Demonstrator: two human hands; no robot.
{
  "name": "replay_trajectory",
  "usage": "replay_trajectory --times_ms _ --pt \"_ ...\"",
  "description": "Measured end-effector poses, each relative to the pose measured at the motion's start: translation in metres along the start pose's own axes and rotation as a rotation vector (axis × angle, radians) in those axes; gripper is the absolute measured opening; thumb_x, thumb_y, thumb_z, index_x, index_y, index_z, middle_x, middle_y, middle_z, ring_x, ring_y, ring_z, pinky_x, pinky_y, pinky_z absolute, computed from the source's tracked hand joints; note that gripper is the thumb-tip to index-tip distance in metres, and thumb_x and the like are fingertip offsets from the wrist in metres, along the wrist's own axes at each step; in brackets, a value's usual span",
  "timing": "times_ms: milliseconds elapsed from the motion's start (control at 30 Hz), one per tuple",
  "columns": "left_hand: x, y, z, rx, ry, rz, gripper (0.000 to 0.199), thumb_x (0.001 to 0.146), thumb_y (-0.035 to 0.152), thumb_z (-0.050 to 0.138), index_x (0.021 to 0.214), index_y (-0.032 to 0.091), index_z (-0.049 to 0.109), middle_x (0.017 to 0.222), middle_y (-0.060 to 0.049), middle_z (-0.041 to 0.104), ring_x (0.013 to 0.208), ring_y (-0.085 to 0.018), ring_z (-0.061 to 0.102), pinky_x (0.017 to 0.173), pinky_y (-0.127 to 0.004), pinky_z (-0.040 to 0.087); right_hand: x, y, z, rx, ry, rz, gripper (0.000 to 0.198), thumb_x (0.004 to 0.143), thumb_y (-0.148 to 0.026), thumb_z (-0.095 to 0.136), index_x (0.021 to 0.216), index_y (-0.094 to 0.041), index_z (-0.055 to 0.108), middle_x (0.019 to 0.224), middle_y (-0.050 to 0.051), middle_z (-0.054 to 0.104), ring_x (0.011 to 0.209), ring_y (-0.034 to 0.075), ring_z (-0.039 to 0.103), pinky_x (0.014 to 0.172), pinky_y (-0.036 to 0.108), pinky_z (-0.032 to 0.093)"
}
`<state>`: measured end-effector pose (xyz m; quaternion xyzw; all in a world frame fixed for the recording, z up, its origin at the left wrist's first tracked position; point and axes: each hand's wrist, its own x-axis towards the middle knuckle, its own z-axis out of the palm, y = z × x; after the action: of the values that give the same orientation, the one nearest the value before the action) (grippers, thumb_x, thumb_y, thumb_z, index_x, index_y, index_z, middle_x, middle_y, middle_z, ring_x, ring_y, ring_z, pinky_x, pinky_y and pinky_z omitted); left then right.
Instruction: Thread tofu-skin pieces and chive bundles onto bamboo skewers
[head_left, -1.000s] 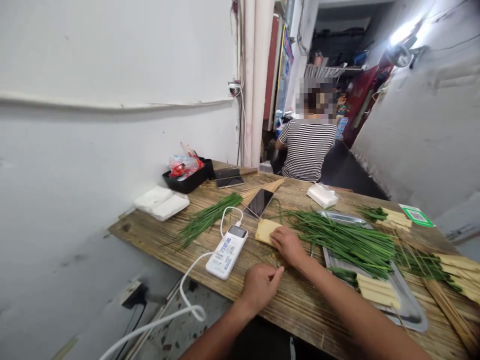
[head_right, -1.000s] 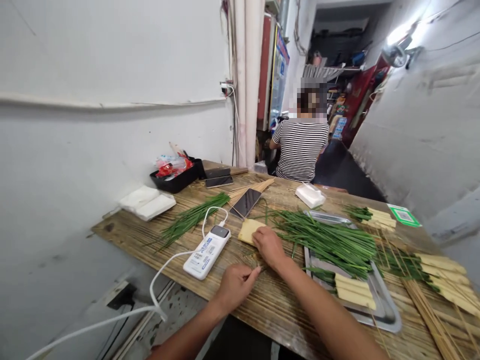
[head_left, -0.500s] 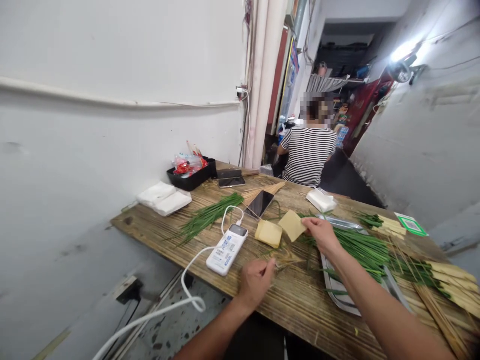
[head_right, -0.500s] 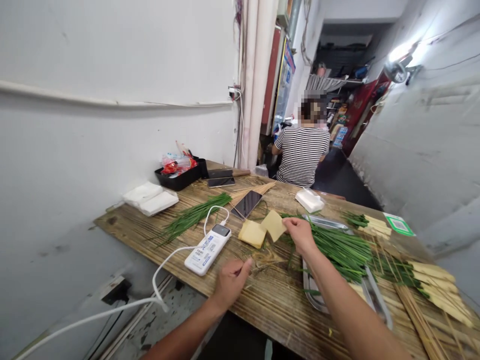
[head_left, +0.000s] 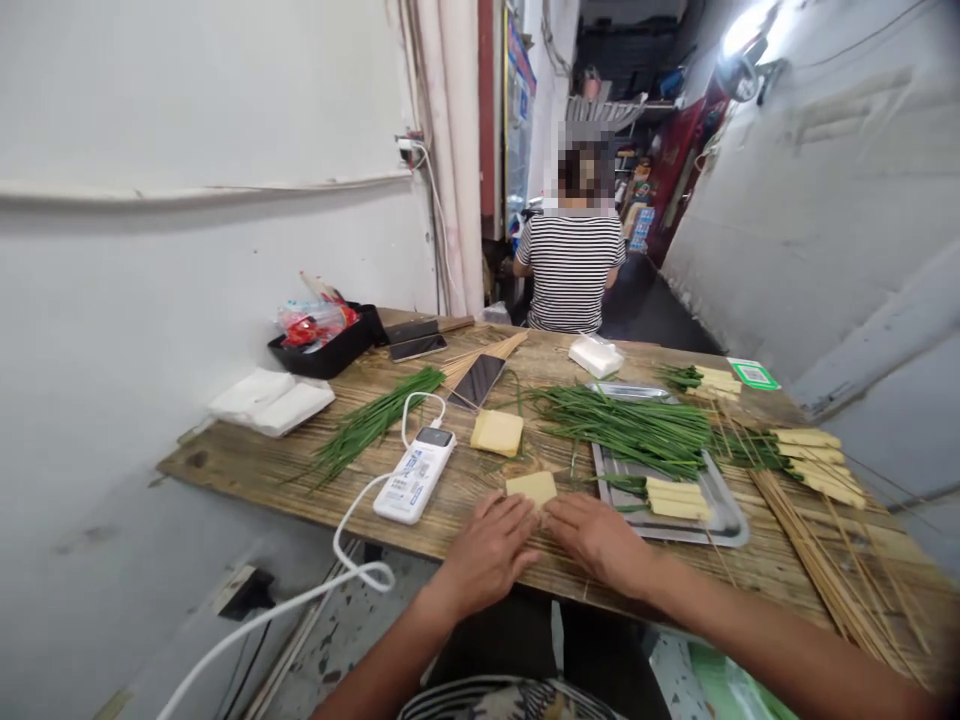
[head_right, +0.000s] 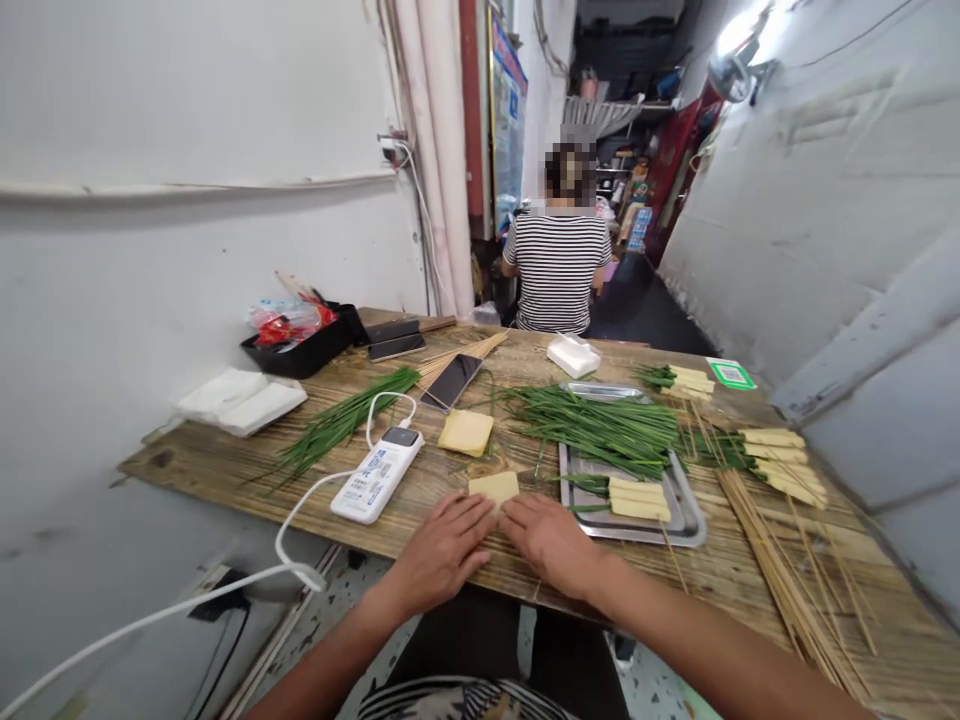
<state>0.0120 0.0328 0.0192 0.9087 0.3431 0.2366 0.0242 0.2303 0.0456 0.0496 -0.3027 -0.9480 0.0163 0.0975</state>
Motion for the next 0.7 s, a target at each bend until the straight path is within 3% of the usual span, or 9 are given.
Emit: replay_trajectory --times_ms 67,133,233,267,300,467,700 --pt "0.002 -0.001 0.002 0.011 -0.029 -0.004 0.033 0.091 0.033 0.049 0.120 0.021 0.056 0.125 -0.009 0.058 0.122 -0.022 0.048 0.109 -0.048 0.031 -0.011 0.020 -0.018 -0.056 0.032 0.128 0.024 0.093 -0.020 0.041 0.092 -0.017 0.065 0.090 0.007 0.065 0.086 0.018 0.056 0.080 0.030 0.043" --pt "0.003 -0.004 0.004 0.019 -0.004 -0.025 0.028 0.092 0.030 0.047 0.115 0.021 0.059 0.123 -0.008 0.059 0.120 -0.022 0.050 0.109 -0.048 0.032 -0.028 0.052 -0.037 -0.131 0.056 0.345 0.029 0.092 -0.020 0.041 0.078 -0.018 0.067 0.077 0.006 0.064 0.076 0.017 0.055 0.072 0.029 0.042" --pt "0.003 -0.009 0.010 0.033 0.052 -0.017 0.027 0.091 0.025 0.047 0.115 0.021 0.059 0.120 -0.008 0.061 0.117 -0.021 0.053 0.106 -0.048 0.036 -0.068 0.111 -0.057 -0.231 0.118 0.640 0.028 0.089 -0.017 0.043 0.079 -0.016 0.070 0.080 0.009 0.066 0.081 0.020 0.057 0.073 0.029 0.042" --pt "0.002 -0.011 0.012 0.037 0.079 -0.001 0.027 0.091 0.025 0.048 0.116 0.020 0.058 0.118 -0.008 0.062 0.115 -0.021 0.054 0.104 -0.047 0.038 -0.082 0.129 -0.061 -0.273 0.130 0.801 0.027 0.087 -0.018 0.046 0.079 -0.017 0.071 0.082 0.008 0.067 0.083 0.020 0.058 0.074 0.028 0.042" --pt "0.001 -0.012 0.014 0.037 0.108 0.013 0.028 0.090 0.025 0.049 0.116 0.020 0.057 0.117 -0.008 0.062 0.113 -0.022 0.055 0.103 -0.047 0.040 -0.095 0.144 -0.064 -0.289 0.126 0.855 0.025 0.087 -0.018 0.047 0.082 -0.016 0.072 0.085 0.009 0.068 0.085 0.020 0.059 0.074 0.028 0.042" --pt "-0.007 -0.020 0.020 0.011 0.269 0.006 0.029 0.088 0.025 0.054 0.115 0.018 0.058 0.114 -0.010 0.062 0.108 -0.023 0.057 0.094 -0.044 0.047 -0.127 0.181 -0.060 -0.310 0.055 0.919 0.022 0.086 -0.021 0.051 0.094 -0.018 0.071 0.092 0.006 0.069 0.088 0.017 0.060 0.079 0.023 0.041" --pt "-0.009 -0.024 0.022 0.014 0.311 0.001 0.028 0.087 0.027 0.055 0.113 0.018 0.060 0.114 -0.011 0.062 0.107 -0.024 0.058 0.089 -0.041 0.052 -0.109 0.185 -0.047 -0.358 -0.030 0.920 0.020 0.086 -0.028 0.052 0.093 -0.018 0.069 0.092 0.008 0.065 0.093 0.019 0.056 0.076 0.025 0.039"
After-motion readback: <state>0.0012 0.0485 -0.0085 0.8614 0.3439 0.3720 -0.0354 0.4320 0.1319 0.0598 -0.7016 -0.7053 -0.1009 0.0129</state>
